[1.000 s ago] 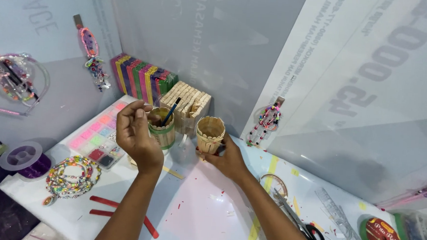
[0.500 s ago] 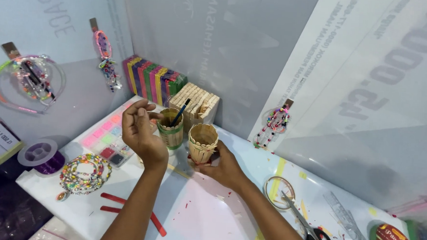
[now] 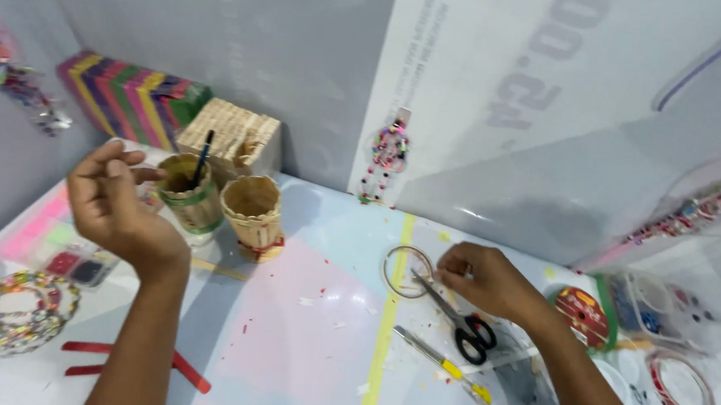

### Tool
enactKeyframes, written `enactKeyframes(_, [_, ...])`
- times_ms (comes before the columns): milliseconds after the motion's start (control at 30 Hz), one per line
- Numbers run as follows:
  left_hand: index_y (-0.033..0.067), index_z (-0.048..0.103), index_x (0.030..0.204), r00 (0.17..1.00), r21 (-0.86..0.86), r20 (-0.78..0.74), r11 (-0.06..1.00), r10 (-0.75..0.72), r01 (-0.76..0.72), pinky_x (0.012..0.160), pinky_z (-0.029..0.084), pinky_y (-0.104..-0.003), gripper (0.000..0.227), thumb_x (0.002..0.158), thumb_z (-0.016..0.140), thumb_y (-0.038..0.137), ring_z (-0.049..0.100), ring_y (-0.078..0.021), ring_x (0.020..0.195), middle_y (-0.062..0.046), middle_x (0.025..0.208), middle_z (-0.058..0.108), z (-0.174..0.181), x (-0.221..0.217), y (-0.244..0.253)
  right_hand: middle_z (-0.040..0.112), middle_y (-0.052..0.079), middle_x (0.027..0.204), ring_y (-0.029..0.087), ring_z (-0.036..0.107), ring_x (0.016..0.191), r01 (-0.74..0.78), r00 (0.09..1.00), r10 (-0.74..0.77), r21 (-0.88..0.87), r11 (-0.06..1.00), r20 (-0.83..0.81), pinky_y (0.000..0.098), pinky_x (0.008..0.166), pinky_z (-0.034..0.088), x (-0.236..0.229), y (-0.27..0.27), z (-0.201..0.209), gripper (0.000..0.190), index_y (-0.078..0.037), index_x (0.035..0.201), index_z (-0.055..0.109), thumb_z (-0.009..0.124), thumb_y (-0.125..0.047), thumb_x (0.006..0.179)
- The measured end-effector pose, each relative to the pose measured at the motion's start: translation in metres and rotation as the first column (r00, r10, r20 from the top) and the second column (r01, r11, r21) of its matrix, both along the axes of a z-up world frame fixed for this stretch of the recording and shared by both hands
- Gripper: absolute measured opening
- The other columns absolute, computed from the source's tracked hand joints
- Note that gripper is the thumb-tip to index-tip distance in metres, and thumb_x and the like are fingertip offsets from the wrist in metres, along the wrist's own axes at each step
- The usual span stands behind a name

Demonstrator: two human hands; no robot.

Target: Assembling a decorative container by gluing individual bamboo sticks onto a cylindrical frame.

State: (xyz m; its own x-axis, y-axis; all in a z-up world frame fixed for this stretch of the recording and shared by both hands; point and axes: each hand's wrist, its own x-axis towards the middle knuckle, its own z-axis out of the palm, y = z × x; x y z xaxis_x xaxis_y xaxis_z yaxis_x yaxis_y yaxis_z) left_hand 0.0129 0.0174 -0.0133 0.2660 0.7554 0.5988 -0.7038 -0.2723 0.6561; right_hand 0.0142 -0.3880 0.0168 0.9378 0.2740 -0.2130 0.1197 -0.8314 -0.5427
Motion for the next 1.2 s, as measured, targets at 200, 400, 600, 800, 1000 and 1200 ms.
enactKeyframes(200, [-0.0103, 0.059, 0.122, 0.998, 0.174, 0.052, 0.984, 0.025, -0.034, 0.074, 0.057, -0.037, 0.019, 0.109, 0.047, -0.004, 0.06, -0.028, 0.084, -0.023, 0.103, 0.061, 0.0, -0.007, -0.012, 0.07, 0.0, 0.094, 0.019, 0.065, 0.084, -0.046, 0.998, 0.034, -0.288, 0.956, -0.047, 0.0341, 0.073, 0.05, -0.032, -0.024, -0.042, 0.016, -0.019, 0.09, 0.07, 0.074, -0.035, 0.09])
enactKeyframes(400, [-0.0015, 0.063, 0.109, 0.994, 0.654, -0.065, 0.749, -0.082, 0.105, 0.085, 0.056, -0.038, 0.014, 0.106, 0.05, 0.002, 0.067, -0.0229, 0.083, -0.013, 0.09, 0.069, 0.015, -0.045, -0.076, 0.075, -0.004, 0.079, 0.016, 0.068, 0.072, 0.047, 0.994, -0.047, 0.002, 0.999, 0.101, 0.0322, 0.067, 0.049, -0.046, -0.01, -0.044, 0.011, -0.019, 0.089, 0.067, 0.076, -0.025, 0.086])
enactKeyframes(600, [0.0119, 0.069, 0.106, 0.764, 0.766, -0.643, -0.065, -0.061, 0.64, 0.073, 0.043, -0.051, 0.026, 0.1, 0.06, 0.036, 0.064, -0.0384, 0.079, -0.013, 0.087, 0.07, -0.003, -0.042, -0.153, 0.074, -0.003, 0.085, 0.02, 0.065, 0.083, -0.117, 0.975, 0.087, 0.137, 0.984, 0.206, 0.0347, 0.076, 0.05, -0.063, 0.013, -0.034, 0.015, -0.02, 0.092, 0.065, 0.079, -0.025, 0.088])
enactKeyframes(800, [0.0122, 0.067, 0.082, 0.562, 0.562, -0.827, 0.0, 0.017, 0.827, 0.067, 0.049, -0.051, 0.026, 0.102, 0.06, 0.028, 0.067, -0.0377, 0.076, -0.007, 0.08, 0.071, -0.02, -0.046, -0.155, 0.073, -0.004, 0.081, 0.02, 0.066, 0.079, -0.151, 0.972, 0.127, 0.113, 0.982, 0.197, 0.0339, 0.074, 0.05, -0.059, -0.006, -0.04, 0.015, -0.022, 0.088, 0.066, 0.08, -0.025, 0.084])
enactKeyframes(1000, [0.0117, 0.079, 0.097, 0.276, 0.273, -0.961, 0.163, 0.001, 0.948, 0.075, 0.054, -0.043, 0.022, 0.099, 0.062, 0.025, 0.072, -0.032, 0.087, -0.007, 0.095, 0.08, -0.011, -0.049, -0.155, 0.079, -0.008, 0.09, 0.01, 0.068, 0.087, 0.028, 0.986, -0.04, -0.073, 0.997, -0.162, 0.0266, 0.078, 0.049, -0.056, -0.01, -0.019, 0.008, -0.025, 0.093, 0.072, 0.079, -0.027, 0.089])
enactKeyframes(1200, [0.0104, 0.074, 0.076, 0.485, 0.448, -0.874, 0.362, -0.016, 0.818, 0.058, 0.05, -0.041, 0.028, 0.096, 0.068, 0.029, 0.069, -0.0292, 0.067, -0.003, 0.077, 0.078, -0.025, -0.049, -0.128, 0.088, -0.006, 0.095, 0.007, 0.078, 0.094, 0.184, 0.956, -0.197, -0.081, 0.98, -0.218, 0.0203, 0.087, 0.054, -0.03, -0.048, -0.056, 0.005, -0.017, 0.093, 0.079, 0.081, -0.02, 0.088])
